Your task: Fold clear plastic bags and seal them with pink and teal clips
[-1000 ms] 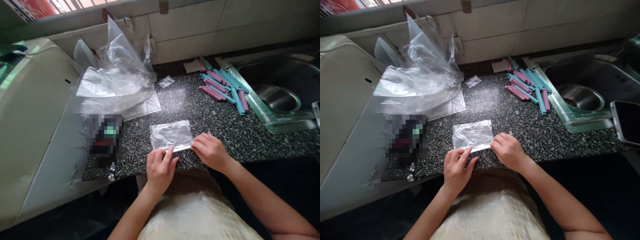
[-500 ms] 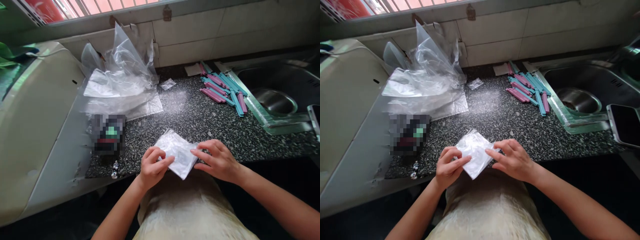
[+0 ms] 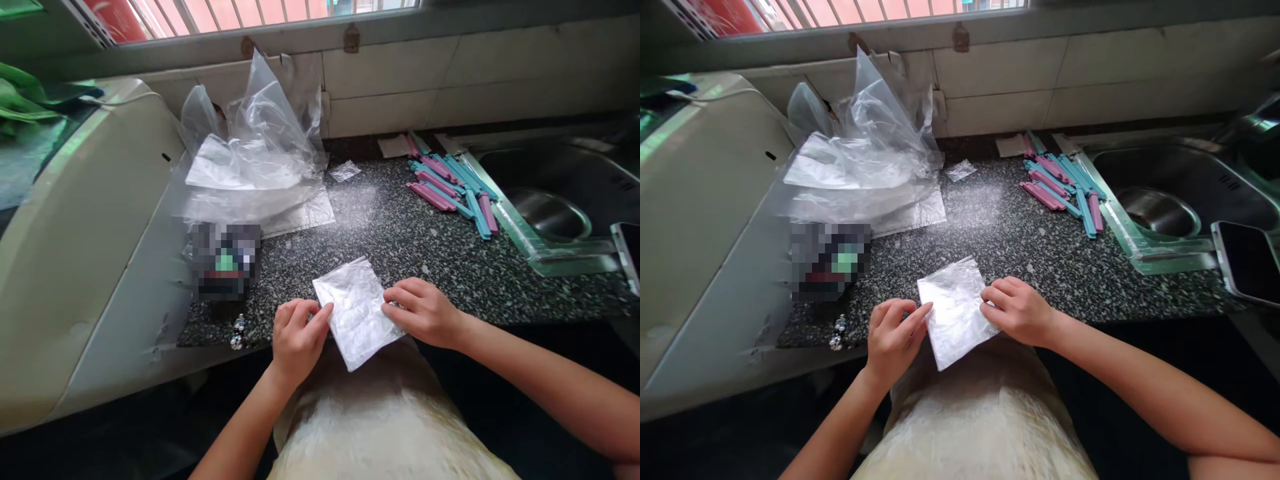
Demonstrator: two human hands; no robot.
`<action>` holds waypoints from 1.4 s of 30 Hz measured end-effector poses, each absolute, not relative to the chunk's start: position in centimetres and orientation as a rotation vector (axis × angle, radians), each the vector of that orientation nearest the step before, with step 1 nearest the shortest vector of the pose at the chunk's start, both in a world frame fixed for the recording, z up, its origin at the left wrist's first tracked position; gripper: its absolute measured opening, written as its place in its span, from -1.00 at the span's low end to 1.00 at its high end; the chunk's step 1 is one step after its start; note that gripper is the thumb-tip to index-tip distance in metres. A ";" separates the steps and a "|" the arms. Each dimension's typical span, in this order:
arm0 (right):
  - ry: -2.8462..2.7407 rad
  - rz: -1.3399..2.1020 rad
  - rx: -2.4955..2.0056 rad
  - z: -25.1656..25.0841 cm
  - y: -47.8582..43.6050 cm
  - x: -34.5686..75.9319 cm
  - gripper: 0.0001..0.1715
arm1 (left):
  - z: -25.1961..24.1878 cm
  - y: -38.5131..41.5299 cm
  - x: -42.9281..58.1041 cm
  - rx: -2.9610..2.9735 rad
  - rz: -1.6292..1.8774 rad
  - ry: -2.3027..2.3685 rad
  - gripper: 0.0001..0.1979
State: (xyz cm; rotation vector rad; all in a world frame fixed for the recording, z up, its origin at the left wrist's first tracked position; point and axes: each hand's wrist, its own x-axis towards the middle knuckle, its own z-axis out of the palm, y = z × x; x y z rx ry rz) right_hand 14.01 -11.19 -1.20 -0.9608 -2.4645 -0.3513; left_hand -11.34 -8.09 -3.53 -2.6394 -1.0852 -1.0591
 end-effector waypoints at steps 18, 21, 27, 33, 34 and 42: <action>-2.436 0.103 -1.064 -2.4 -8.2 14.5 -0.77 | -3.7 -6.8 -11.8 -2.908 -1.106 -1.017 -0.84; -2.370 0.289 -1.116 -2.1 -8.3 14.6 -0.80 | -3.5 -6.9 -11.6 -2.939 -1.090 -1.127 -0.84; -2.237 0.635 -1.236 -1.3 -8.0 14.2 -0.84 | -2.9 -7.2 -11.4 -3.033 -1.081 -1.426 -0.85; -2.159 0.670 -1.389 -0.5 -8.4 13.6 -0.84 | -2.9 -7.4 -10.8 -2.983 -1.141 -1.637 -0.78; -2.150 0.669 -1.420 -0.5 -8.5 13.6 -0.82 | -2.9 -7.4 -10.6 -2.960 -1.111 -1.669 -0.76; -2.213 0.419 -1.746 -0.7 -9.3 13.1 -0.73 | -3.2 -7.5 -9.6 -2.719 -0.868 -1.753 -0.78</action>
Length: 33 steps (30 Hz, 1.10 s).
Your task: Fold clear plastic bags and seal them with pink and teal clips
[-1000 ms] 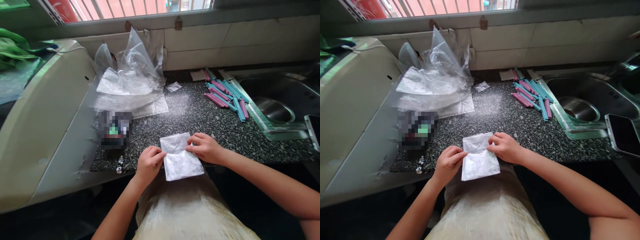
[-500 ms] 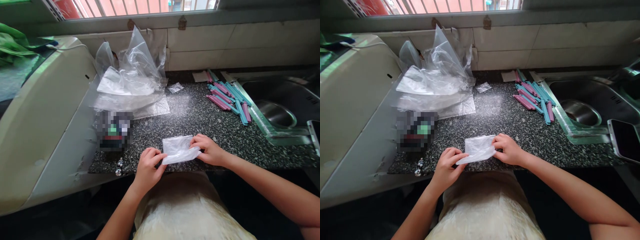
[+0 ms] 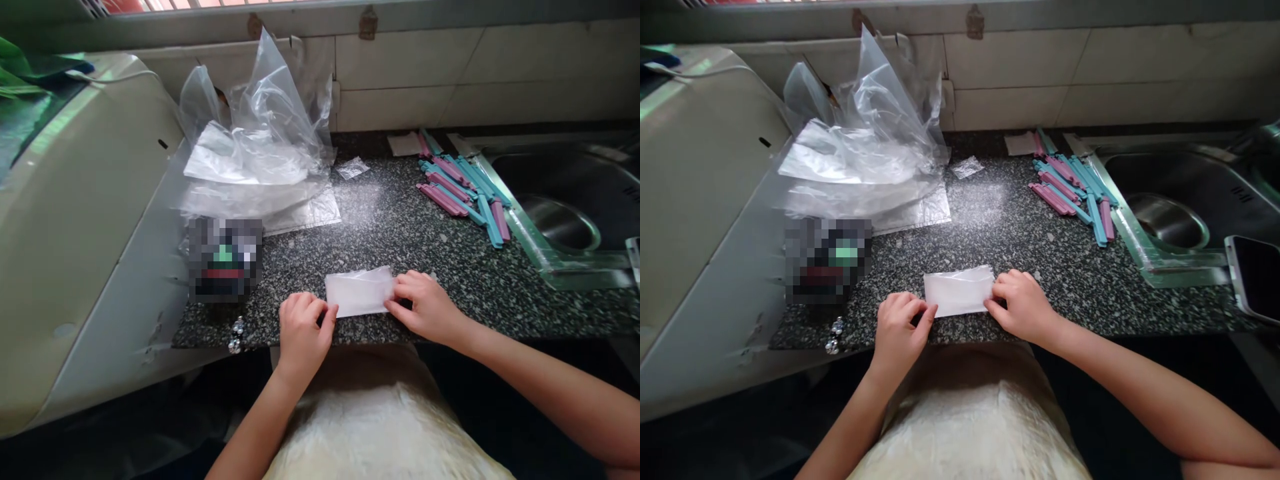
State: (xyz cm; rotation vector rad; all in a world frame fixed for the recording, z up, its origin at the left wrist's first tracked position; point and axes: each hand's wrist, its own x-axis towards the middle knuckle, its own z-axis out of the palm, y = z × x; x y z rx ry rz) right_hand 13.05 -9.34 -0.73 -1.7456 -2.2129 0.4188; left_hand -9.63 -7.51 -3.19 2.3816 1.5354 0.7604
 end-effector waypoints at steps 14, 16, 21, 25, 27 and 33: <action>-2.316 -0.136 -1.271 -0.5 -9.3 13.1 -0.87 | -3.7 -7.5 -9.4 2.467 0.776 1.599 -0.76; -2.480 -0.267 -1.083 -0.5 -9.3 12.7 -0.87 | -3.7 -7.5 -9.4 2.468 0.769 1.605 -0.76; -2.654 -0.440 -0.995 -0.8 -8.7 11.8 -0.73 | -3.5 -7.6 -9.6 2.440 0.807 1.583 -0.80; -2.604 -0.378 -1.079 -0.2 -8.1 12.1 -0.70 | -2.7 -7.4 -9.9 2.460 0.999 1.296 -0.76; -2.550 -0.302 -1.098 0.7 -7.9 12.4 -0.72 | -2.0 -7.0 -9.8 2.522 1.040 1.153 -0.78; -2.395 -0.058 -1.128 3.3 -7.1 13.4 -0.75 | 1.0 -5.0 -8.7 2.468 0.988 0.987 -0.89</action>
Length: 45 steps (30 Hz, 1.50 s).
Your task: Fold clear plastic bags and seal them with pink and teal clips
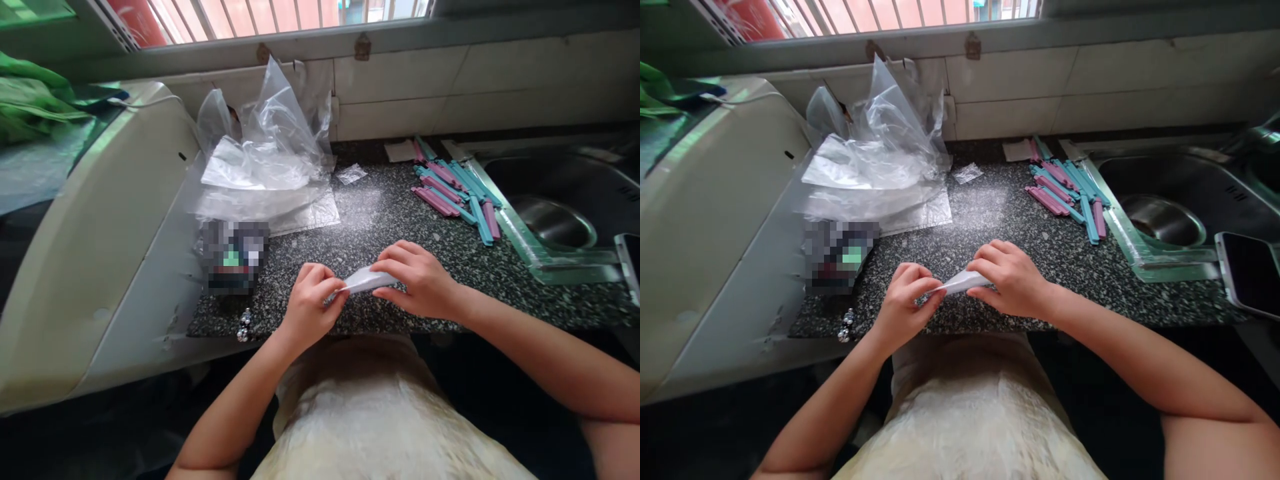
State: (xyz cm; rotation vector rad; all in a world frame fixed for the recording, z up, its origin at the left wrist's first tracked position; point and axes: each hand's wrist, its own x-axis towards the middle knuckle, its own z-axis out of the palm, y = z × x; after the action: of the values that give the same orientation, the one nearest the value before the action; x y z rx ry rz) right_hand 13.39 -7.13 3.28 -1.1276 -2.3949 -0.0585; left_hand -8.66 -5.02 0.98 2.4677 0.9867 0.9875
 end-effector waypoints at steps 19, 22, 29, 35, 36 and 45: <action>-1.980 0.604 -1.159 3.4 -2.7 15.5 -0.81 | 3.6 0.8 -3.5 1.923 0.712 0.813 -0.83; -1.804 0.613 -1.196 2.6 -2.0 15.4 -0.78 | 2.8 1.9 -3.0 1.845 0.758 0.823 -0.82; -1.578 0.848 -1.321 1.2 -2.0 16.0 -0.80 | 0.6 2.8 -3.1 1.556 0.726 0.825 -0.72; -1.496 1.068 -1.316 0.8 -2.1 15.3 -0.80 | 0.9 2.2 -3.3 1.587 0.618 0.814 -0.71; -1.503 1.069 -1.315 0.7 -2.1 15.2 -0.80 | 0.9 2.3 -3.3 1.577 0.631 0.826 -0.72; -1.433 1.063 -1.285 0.4 -2.1 15.4 -0.81 | 0.3 2.8 -3.2 1.282 0.815 0.853 -0.67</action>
State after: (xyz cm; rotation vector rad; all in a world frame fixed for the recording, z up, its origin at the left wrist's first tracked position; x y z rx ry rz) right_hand 15.35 -2.10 0.44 -1.2850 -1.4326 1.0631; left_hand -3.24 2.80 0.29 1.2817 0.8531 0.8146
